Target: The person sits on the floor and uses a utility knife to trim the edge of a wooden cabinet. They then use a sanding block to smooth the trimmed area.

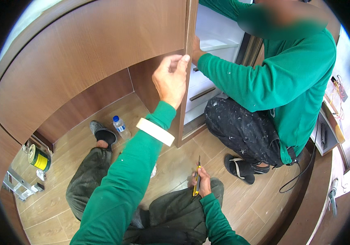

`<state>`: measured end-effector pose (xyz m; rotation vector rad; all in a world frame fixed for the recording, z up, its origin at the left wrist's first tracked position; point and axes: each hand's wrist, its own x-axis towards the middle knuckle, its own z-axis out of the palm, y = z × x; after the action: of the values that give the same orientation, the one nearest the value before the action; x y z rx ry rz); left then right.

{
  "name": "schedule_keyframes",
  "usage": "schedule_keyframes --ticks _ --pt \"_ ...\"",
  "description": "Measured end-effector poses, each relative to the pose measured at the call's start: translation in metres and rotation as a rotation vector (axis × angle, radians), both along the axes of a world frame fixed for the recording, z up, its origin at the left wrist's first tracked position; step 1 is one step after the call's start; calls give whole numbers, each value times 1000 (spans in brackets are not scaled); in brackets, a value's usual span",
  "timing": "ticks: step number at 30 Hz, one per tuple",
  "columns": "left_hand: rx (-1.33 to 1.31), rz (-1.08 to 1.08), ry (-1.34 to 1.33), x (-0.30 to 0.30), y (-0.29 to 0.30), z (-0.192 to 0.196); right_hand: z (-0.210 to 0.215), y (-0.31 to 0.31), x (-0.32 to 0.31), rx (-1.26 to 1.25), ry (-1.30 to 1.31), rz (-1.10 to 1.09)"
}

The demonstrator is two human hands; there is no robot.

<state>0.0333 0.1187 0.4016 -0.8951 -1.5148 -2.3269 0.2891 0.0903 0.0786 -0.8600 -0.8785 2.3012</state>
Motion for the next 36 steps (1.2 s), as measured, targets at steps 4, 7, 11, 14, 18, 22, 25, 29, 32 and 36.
schedule_keyframes --ticks 4,7,11,14,18,22,25,29,32,36 --pt "-68 218 250 2 2 -32 0 1 5 117 -59 9" --pt "-209 188 325 6 -12 -36 32 -8 -3 197 -99 45" --pt "-278 207 521 6 -17 -24 121 -7 -12 483 -73 31" --pt "-445 239 705 -7 -42 -29 191 -4 -23 829 -92 29" --pt "-526 -44 683 -13 -107 -73 278 1 -29 1355 -314 44" --pt "-663 -68 530 -41 -201 -113 339 -5 -52 1746 -400 -62" --pt "-802 19 233 -86 -259 -158 365 7 -67 1986 -507 -147" --pt "-934 243 -1 -171 -347 -260 388 6 -87 2203 -860 -136" --pt "-1200 330 -33 -185 -388 -320 394 12 -93 2343 -1044 -130" --pt "-1566 474 -163 -182 -381 -346 398 16 -102 2451 -1143 -83"
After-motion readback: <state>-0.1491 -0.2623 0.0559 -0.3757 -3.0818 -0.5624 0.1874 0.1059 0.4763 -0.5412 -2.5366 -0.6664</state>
